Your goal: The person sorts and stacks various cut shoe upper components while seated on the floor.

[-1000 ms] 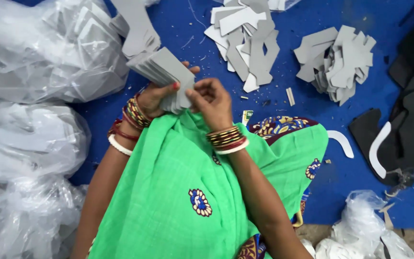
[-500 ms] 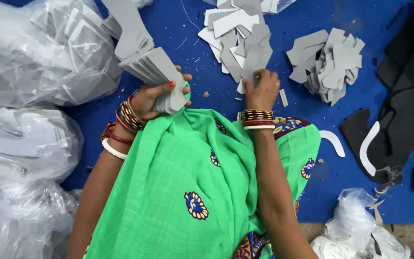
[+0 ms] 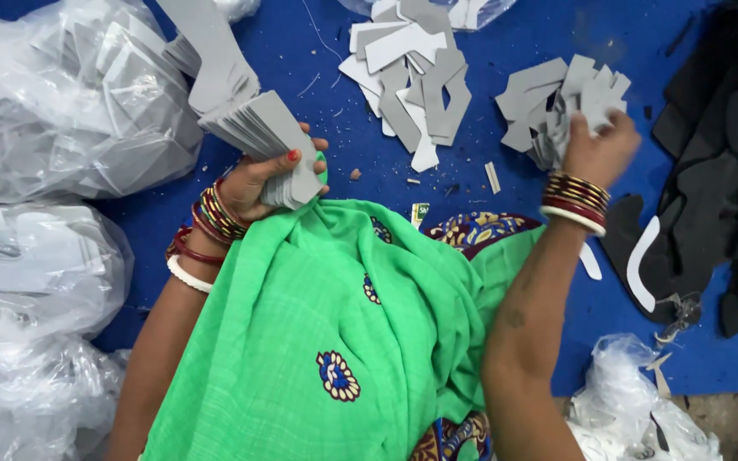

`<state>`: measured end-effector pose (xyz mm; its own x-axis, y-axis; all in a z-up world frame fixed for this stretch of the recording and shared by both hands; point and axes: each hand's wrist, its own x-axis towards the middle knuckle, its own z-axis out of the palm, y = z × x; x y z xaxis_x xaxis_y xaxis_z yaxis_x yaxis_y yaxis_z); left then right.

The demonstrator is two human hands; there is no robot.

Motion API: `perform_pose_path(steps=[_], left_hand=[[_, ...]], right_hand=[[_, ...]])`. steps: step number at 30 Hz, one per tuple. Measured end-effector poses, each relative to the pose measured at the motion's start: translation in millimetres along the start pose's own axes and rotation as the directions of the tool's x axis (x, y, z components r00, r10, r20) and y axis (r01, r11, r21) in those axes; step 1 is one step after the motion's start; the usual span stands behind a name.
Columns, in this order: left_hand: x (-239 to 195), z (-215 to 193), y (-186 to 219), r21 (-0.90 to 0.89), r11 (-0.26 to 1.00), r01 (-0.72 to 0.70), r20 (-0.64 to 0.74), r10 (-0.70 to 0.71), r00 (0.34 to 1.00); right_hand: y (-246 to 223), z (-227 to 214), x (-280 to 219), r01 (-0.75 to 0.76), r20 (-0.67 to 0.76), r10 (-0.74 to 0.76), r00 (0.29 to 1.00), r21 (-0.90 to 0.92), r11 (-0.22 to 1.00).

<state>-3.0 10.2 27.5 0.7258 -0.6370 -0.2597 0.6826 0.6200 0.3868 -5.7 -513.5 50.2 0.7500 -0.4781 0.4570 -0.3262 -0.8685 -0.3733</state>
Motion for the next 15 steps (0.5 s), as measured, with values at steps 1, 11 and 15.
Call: perform_pose_path(steps=[1,11,15], left_hand=[[-1,-1,0,-0.001,1.000,0.001,-0.005,-0.001,1.000],[-2,1,0,-0.040,0.999,-0.026,-0.013,0.026,1.000],[1,-6,-5,-0.013,0.999,-0.045,-0.018,0.045,0.999]], right_hand=[[-23,20,2,-0.001,0.005,0.001,1.000,0.001,1.000],[-151,109,-5,0.431,0.408,-0.433,0.804,0.102,0.896],[-152,54,0,0.230,0.378,-0.315,0.871,0.252,0.940]])
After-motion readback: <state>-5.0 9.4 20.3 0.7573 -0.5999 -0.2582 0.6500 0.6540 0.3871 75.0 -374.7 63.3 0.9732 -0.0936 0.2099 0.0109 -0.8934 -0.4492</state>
